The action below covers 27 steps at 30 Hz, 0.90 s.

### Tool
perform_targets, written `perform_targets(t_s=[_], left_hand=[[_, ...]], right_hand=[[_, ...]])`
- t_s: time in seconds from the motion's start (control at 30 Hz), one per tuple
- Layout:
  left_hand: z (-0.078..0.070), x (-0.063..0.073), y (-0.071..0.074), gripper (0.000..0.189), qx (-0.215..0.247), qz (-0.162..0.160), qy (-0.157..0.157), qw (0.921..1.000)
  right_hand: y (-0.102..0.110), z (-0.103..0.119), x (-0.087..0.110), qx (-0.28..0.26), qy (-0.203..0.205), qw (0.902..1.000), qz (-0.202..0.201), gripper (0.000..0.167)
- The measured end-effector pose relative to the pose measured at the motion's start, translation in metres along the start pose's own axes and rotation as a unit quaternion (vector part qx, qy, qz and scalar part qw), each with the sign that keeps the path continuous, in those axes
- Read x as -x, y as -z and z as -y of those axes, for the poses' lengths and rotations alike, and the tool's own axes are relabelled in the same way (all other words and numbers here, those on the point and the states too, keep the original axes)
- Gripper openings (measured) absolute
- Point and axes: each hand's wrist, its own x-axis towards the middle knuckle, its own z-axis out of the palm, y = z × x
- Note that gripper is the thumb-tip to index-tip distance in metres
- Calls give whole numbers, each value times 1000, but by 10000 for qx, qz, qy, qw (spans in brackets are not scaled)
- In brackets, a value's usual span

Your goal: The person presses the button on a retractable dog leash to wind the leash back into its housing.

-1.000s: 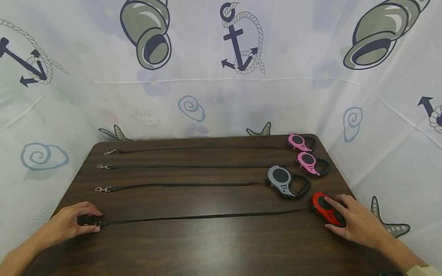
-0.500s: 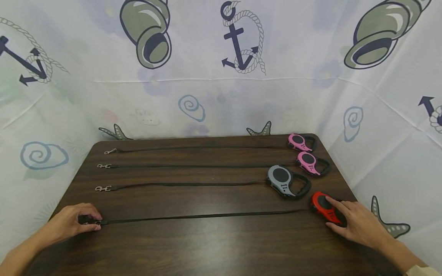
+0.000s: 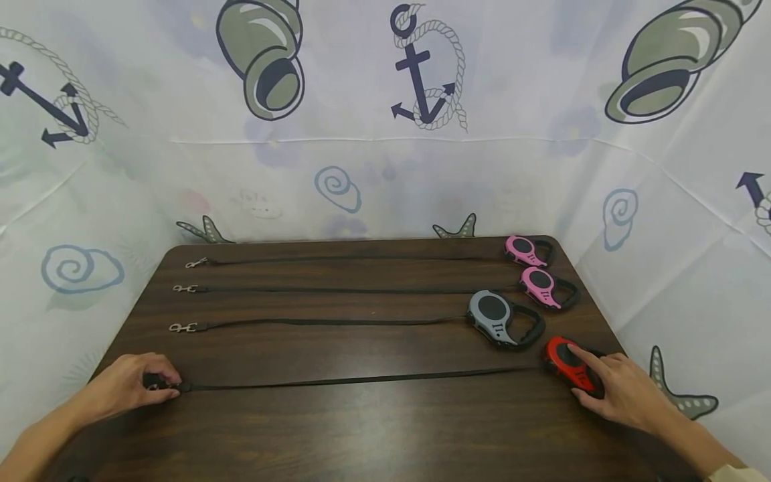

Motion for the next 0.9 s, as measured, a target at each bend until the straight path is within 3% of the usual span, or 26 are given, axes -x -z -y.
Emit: perform_targets(t_s=[0.4, 0.67, 0.9], left_hand=[[-1, -1, 4, 41, 162, 174, 83, 9997], [1, -4, 2, 40, 173, 178, -153, 9996], [1, -5, 2, 37, 104, 478, 100, 9988]], right_hand=[[1, 2, 0, -105, -25, 9999, 44, 90], [2, 1, 1, -206, -201, 9994, 180, 97], [0, 1, 2, -292, -302, 9989, 210, 100]])
